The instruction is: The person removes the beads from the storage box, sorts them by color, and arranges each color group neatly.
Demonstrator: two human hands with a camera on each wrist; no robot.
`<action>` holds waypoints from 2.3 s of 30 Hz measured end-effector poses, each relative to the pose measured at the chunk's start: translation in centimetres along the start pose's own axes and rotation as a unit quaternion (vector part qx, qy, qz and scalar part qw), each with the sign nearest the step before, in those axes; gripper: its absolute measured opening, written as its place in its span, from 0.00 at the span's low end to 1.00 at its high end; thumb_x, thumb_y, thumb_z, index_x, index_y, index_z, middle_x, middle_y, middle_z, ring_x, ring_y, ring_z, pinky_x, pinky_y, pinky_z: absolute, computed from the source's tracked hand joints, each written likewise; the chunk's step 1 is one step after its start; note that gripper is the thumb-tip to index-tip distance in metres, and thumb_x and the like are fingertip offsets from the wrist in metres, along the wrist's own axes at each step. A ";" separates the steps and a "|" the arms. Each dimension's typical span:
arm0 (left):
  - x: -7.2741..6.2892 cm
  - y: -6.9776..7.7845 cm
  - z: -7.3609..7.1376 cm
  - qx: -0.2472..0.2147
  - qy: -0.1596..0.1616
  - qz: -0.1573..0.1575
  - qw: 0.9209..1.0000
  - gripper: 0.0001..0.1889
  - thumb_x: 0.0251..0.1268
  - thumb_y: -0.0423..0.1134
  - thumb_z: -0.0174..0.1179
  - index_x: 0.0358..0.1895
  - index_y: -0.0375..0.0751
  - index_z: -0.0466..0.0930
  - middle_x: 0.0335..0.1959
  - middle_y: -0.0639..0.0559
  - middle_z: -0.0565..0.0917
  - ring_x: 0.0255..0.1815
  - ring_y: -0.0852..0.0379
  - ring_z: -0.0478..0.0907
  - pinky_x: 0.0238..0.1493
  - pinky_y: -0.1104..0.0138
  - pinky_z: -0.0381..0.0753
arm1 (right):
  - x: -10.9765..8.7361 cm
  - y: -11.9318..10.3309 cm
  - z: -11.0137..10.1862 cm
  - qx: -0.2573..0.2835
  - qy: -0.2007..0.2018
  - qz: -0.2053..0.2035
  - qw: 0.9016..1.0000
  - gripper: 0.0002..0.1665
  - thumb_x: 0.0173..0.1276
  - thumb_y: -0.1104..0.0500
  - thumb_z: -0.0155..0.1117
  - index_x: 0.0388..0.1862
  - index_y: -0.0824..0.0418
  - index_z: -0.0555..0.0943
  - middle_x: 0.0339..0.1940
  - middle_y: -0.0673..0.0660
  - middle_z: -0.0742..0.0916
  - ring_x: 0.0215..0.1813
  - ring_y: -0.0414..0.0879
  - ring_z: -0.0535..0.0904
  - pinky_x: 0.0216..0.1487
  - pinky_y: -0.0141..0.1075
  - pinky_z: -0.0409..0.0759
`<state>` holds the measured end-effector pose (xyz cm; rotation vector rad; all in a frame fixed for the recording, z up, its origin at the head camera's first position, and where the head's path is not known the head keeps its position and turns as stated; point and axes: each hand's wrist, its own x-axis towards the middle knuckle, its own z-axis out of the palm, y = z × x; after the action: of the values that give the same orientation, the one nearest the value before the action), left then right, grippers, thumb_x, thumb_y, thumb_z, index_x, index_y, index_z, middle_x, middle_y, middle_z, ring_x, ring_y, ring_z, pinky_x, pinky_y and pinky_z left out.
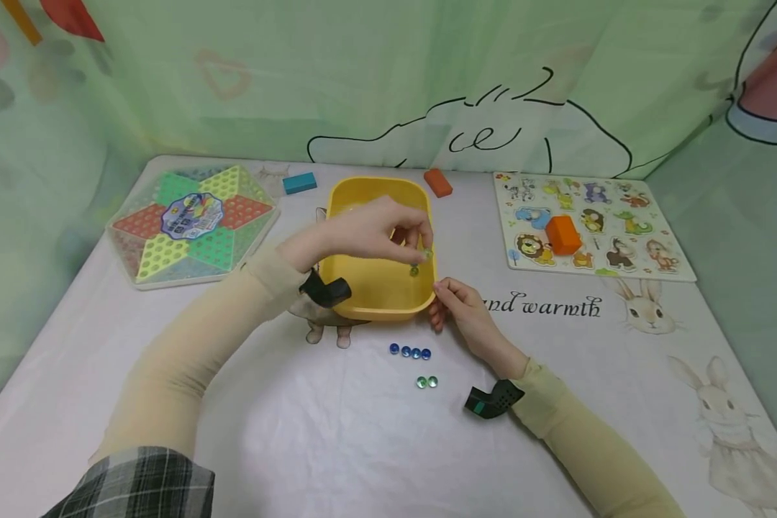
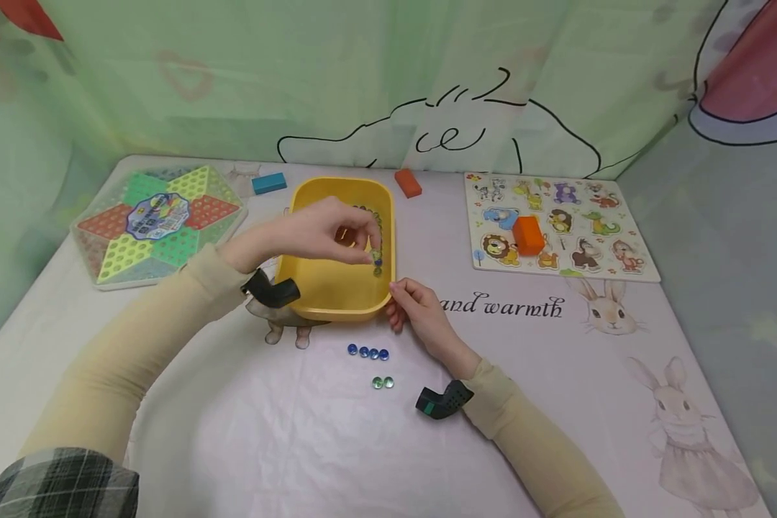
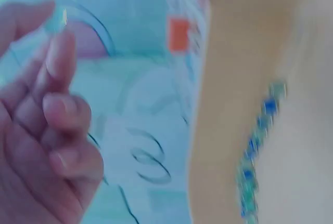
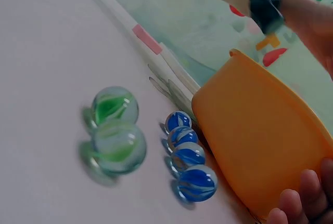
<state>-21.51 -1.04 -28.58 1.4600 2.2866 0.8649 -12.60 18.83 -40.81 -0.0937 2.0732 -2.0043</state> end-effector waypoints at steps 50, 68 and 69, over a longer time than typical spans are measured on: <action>-6.2 3.3 14.5 0.179 -0.053 -0.101 0.977 0.09 0.60 0.48 0.60 0.32 0.48 0.75 0.24 0.60 0.78 0.21 0.65 0.71 0.22 0.71 0.69 | 0.3 0.2 0.0 0.009 0.001 -0.019 1.000 0.15 0.74 0.55 0.44 0.28 0.58 0.71 0.22 0.48 0.78 0.22 0.38 0.74 0.25 0.29 0.75; -0.6 1.5 2.4 -0.058 0.003 -0.087 0.994 0.07 0.63 0.40 0.57 0.40 0.42 0.78 0.25 0.51 0.79 0.25 0.54 0.77 0.28 0.72 0.73 | 0.2 0.3 0.0 0.014 -0.002 -0.014 1.000 0.14 0.74 0.54 0.45 0.28 0.57 0.70 0.22 0.48 0.78 0.22 0.39 0.73 0.25 0.29 0.74; -0.1 1.0 1.9 -0.054 0.005 -0.094 0.994 0.07 0.63 0.39 0.57 0.39 0.41 0.79 0.25 0.50 0.80 0.26 0.53 0.77 0.28 0.71 0.73 | 0.1 0.3 0.0 0.012 -0.001 -0.007 1.000 0.14 0.74 0.55 0.44 0.29 0.58 0.70 0.22 0.48 0.78 0.23 0.39 0.73 0.26 0.29 0.75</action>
<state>-19.71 -0.23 -29.44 1.1768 2.3003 0.9245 -12.69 18.78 -41.09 -0.1069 2.0524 -2.0346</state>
